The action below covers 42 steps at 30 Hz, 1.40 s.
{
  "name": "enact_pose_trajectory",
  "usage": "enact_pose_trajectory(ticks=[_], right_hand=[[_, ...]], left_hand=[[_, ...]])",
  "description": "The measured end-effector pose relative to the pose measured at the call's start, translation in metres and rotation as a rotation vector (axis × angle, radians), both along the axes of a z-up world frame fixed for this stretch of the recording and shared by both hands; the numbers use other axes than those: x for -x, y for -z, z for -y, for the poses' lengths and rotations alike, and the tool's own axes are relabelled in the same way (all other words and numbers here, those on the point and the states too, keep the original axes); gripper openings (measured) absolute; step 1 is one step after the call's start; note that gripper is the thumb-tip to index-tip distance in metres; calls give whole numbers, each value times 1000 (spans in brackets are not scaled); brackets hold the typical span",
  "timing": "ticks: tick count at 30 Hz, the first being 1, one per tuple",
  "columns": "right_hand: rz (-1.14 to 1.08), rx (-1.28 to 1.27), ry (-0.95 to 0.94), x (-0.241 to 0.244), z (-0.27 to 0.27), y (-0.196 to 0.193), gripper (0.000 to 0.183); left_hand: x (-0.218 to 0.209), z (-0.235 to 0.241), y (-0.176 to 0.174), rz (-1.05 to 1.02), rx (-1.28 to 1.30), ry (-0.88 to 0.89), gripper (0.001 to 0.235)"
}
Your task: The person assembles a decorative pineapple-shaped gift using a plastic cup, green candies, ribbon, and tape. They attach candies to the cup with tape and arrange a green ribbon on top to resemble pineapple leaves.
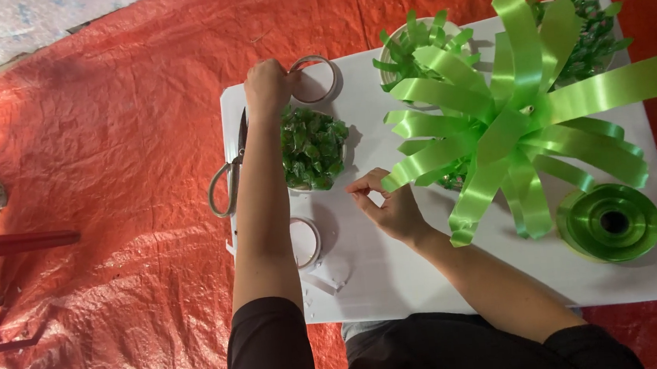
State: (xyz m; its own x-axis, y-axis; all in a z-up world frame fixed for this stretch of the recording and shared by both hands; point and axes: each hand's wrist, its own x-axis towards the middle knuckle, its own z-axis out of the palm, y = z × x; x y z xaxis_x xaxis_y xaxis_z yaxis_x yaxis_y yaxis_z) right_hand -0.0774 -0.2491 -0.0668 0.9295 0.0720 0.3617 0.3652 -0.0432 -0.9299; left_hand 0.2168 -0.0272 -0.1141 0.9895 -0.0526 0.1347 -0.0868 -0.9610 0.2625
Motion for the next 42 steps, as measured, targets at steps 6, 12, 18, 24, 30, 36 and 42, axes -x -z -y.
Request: enact_pose_trajectory(ticks=[6, 12, 18, 24, 30, 36, 42], right_hand=[[16, 6, 21, -1, -3, 10, 5], [76, -1, 95, 10, -6, -5, 15], [207, 45, 226, 31, -6, -25, 38], [89, 229, 175, 42, -22, -10, 59], [139, 144, -64, 32, -3, -23, 22], [-83, -346, -335, 23, 0, -25, 21], [-349, -690, -417, 3, 4, 32, 27]], left_hand=[[21, 24, -41, -8, 198, -76, 46], [54, -1, -91, -96, 291, -167, 32], [172, 38, -182, -377, -205, 29, 33], [249, 64, -202, -595, -242, 147, 30], [250, 51, -206, -605, -110, 130, 43], [252, -2, -203, -397, 126, -14, 27], [269, -97, -64, 33, 110, 73, 59]])
